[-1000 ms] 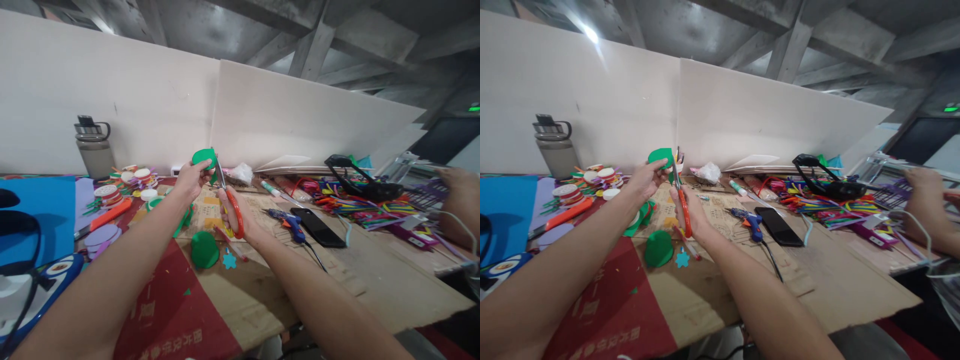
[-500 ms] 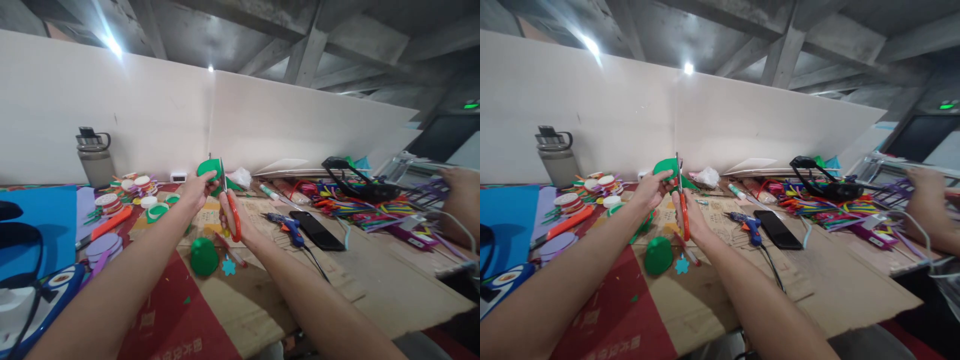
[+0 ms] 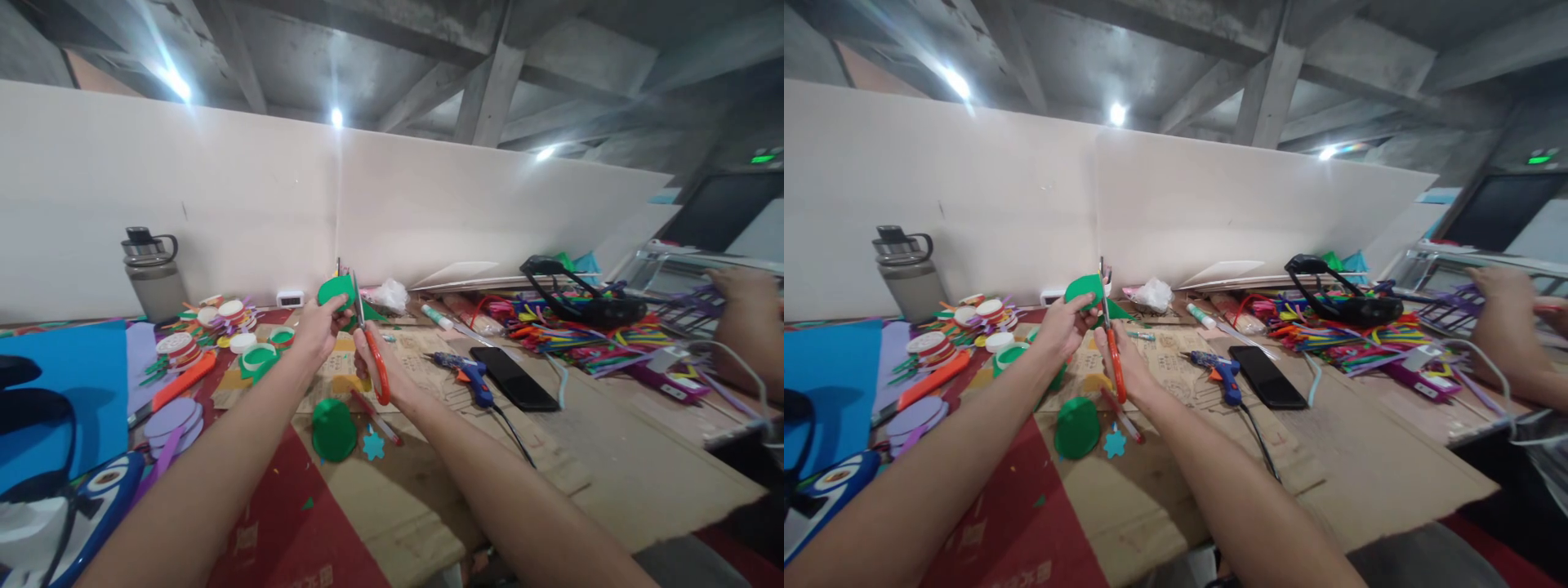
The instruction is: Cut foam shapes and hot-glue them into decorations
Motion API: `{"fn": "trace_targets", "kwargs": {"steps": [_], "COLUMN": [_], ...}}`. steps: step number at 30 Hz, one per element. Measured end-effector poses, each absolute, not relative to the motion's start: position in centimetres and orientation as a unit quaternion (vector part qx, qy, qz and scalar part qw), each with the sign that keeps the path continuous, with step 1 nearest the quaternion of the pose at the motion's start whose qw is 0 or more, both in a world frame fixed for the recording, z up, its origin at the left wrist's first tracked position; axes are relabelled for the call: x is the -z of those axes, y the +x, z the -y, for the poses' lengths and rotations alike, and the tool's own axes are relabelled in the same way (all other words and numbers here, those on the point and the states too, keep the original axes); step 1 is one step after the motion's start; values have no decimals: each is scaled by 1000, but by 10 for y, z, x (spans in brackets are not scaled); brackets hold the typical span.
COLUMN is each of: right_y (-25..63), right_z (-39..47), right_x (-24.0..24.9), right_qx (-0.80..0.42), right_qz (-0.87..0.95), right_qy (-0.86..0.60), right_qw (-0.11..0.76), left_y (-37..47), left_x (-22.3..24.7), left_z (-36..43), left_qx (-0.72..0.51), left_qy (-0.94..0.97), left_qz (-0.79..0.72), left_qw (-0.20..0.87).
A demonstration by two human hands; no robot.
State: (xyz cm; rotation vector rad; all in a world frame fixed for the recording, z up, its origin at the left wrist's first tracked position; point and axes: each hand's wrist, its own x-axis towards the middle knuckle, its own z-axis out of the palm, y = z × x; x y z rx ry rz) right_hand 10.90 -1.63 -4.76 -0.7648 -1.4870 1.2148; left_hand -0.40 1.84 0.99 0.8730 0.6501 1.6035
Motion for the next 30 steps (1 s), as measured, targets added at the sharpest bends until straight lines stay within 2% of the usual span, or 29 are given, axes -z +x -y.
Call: {"fn": "trace_targets", "kwargs": {"steps": [30], "right_y": [107], "right_z": [26], "right_x": [40], "right_qx": [-557], "right_qz": [539], "right_qy": [-370], "right_qw": [513], "left_y": [0], "left_x": [-1], "left_z": [-21], "left_qx": [-675], "left_qy": [357], "left_qz": [-291], "left_qw": [577]}}
